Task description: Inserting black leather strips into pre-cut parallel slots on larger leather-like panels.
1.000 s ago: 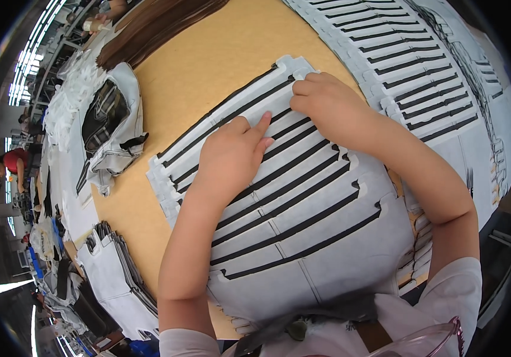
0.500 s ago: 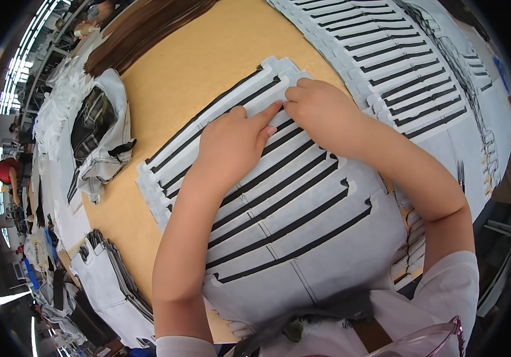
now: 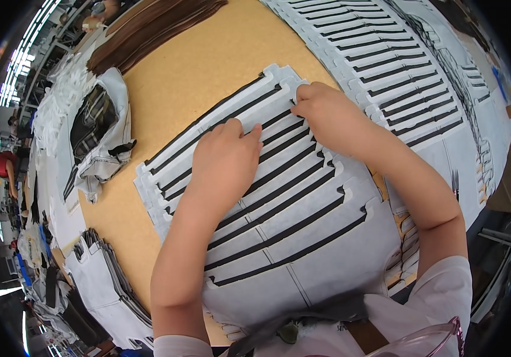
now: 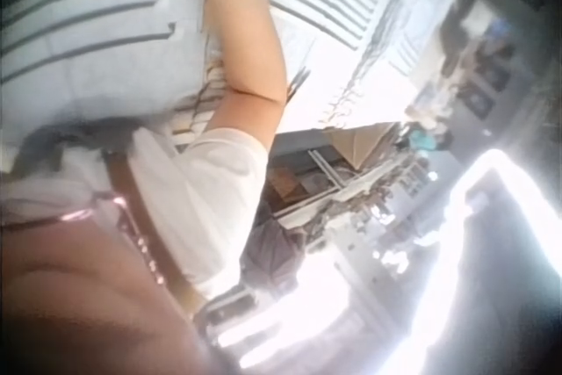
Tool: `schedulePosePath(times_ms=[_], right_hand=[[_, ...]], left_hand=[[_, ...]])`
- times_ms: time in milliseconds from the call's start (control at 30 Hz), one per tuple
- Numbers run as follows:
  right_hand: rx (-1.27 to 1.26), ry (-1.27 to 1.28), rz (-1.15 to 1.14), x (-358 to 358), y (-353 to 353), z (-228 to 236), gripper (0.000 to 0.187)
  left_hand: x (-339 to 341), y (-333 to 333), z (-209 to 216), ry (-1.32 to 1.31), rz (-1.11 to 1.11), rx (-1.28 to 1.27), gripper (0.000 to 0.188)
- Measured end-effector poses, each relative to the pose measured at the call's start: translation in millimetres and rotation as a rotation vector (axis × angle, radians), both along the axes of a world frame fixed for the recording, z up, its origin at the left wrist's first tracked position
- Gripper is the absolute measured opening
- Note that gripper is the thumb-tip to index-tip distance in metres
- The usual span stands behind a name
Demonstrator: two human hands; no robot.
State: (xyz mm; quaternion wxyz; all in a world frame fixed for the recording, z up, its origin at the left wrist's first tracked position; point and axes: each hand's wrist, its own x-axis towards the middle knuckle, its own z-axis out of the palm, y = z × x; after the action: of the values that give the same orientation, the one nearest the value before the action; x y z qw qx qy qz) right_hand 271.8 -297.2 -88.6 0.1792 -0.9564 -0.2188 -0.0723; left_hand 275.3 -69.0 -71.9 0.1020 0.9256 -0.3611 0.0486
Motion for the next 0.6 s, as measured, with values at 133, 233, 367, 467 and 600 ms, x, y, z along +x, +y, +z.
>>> schedulePosePath(times_ms=[133,233,367,467,600], right_hand=[[-0.131,0.124,-0.03,-3.0,0.4,7.3,0.025],[-0.019,-0.205,0.11,-12.6,17.3,2.2,0.038],[0.002,-0.141,0.269,-25.8,44.1,-8.2,0.049],[0.015,0.011,0.35,-33.1,51.6,-0.8,0.047],[0.199,0.032,0.347,-5.5,67.0,5.1,0.035]], left_hand=[[-11.8,28.5,0.6,-0.103,0.034,-0.018,0.026],[-32.0,60.0,-1.2,0.019,0.058,-0.027,0.039],[-59.0,99.4,-9.6,0.109,0.059,0.002,0.066],[-79.7,126.4,-8.7,0.179,0.224,0.051,0.067],[-84.4,134.7,-7.3,0.053,0.363,0.084,0.07]])
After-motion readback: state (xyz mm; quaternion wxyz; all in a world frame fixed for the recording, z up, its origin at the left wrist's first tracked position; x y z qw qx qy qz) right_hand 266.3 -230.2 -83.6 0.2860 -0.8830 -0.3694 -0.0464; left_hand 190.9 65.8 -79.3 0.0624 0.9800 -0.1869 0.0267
